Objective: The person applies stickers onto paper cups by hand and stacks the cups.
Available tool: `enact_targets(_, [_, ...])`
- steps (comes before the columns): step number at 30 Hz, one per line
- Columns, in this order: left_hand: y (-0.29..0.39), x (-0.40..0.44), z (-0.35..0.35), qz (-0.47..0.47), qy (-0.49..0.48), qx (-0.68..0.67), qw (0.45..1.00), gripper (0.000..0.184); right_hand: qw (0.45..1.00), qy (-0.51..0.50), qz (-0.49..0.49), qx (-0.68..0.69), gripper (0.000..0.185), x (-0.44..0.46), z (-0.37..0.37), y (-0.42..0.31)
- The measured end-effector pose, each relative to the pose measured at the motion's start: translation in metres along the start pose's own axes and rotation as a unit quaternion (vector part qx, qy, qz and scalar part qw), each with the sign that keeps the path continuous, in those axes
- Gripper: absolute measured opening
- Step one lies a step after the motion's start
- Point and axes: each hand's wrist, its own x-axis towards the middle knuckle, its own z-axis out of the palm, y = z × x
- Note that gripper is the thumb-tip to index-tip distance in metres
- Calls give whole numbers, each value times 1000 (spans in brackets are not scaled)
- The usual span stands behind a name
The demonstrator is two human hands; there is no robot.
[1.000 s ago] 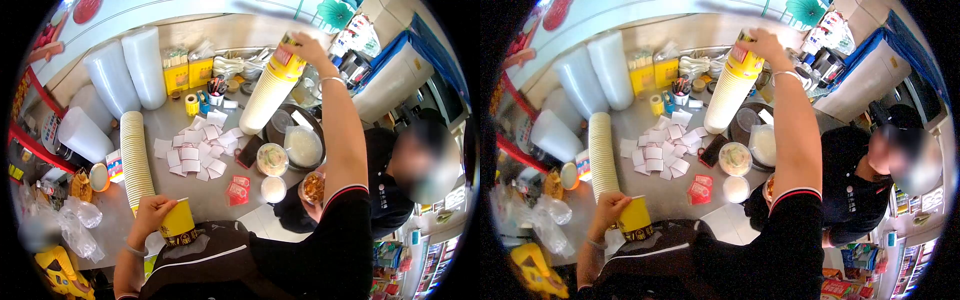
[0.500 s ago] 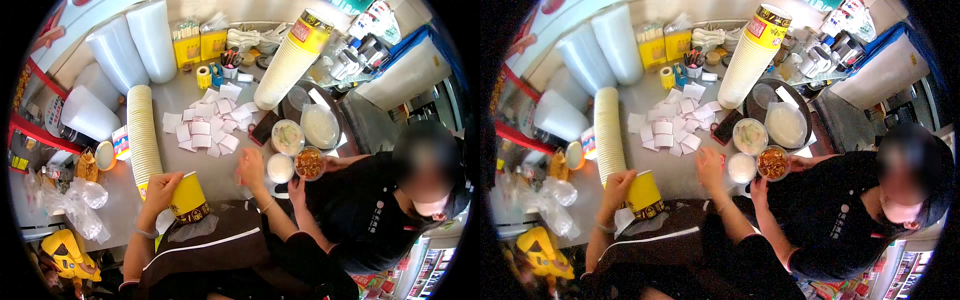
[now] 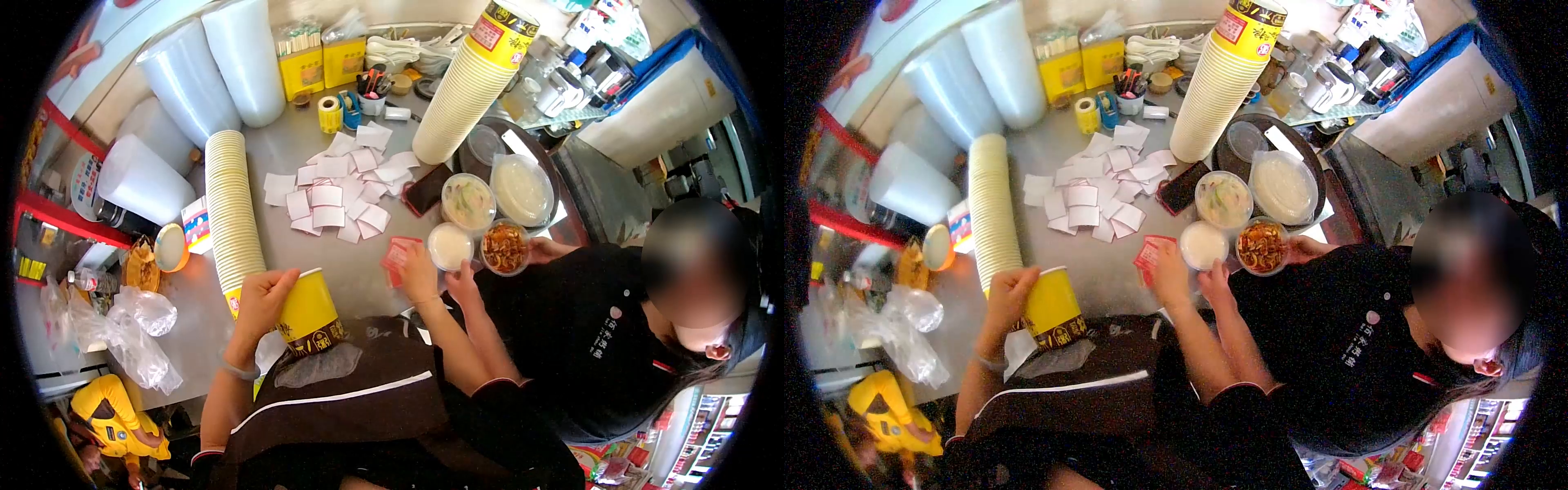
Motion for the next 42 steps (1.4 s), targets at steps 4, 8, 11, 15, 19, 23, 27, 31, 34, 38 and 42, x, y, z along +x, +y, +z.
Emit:
enact_targets(4, [-9,-1,-3,-3,10,-18,1000,32,996,-81,-26,10,52,10,21,13])
enact_targets(8, [-9,-2,-5,3,4,-34,999,32,999,-10,-37,-32,60,5,46,16])
enact_targets(11, [-11,-3,-6,3,17,-32,999,32,1000,11,-7,-3,63,-11,35,-6])
enact_targets(15, [-5,-7,-5,-5,32,-21,999,33,996,-10,-12,83,63,-29,38,-21])
enact_targets(19, [-16,-8,-8,4,30,-13,999,33,994,-30,-19,99,60,-38,43,-44])
enact_targets(23, [-22,-14,-20,0,28,-17,999,33,987,4,-49,153,56,-44,51,-63])
enact_targets(27, [-19,-25,-37,-32,33,-23,999,33,978,24,-33,206,50,-45,59,-69])
enact_targets(31, [-34,-27,-58,-18,4,0,1000,31,973,55,-41,222,38,-49,61,-79])
enact_targets(34, [-36,-32,-64,-19,-9,-37,999,30,977,64,-65,194,37,-58,63,-92])
enact_targets(38, [-30,-43,-73,0,-7,-14,1000,33,973,78,-66,205,36,-70,72,-107])
enact_targets(42, [-39,-45,-80,-6,-28,13,1000,34,974,89,-75,194,36,-79,85,-124])
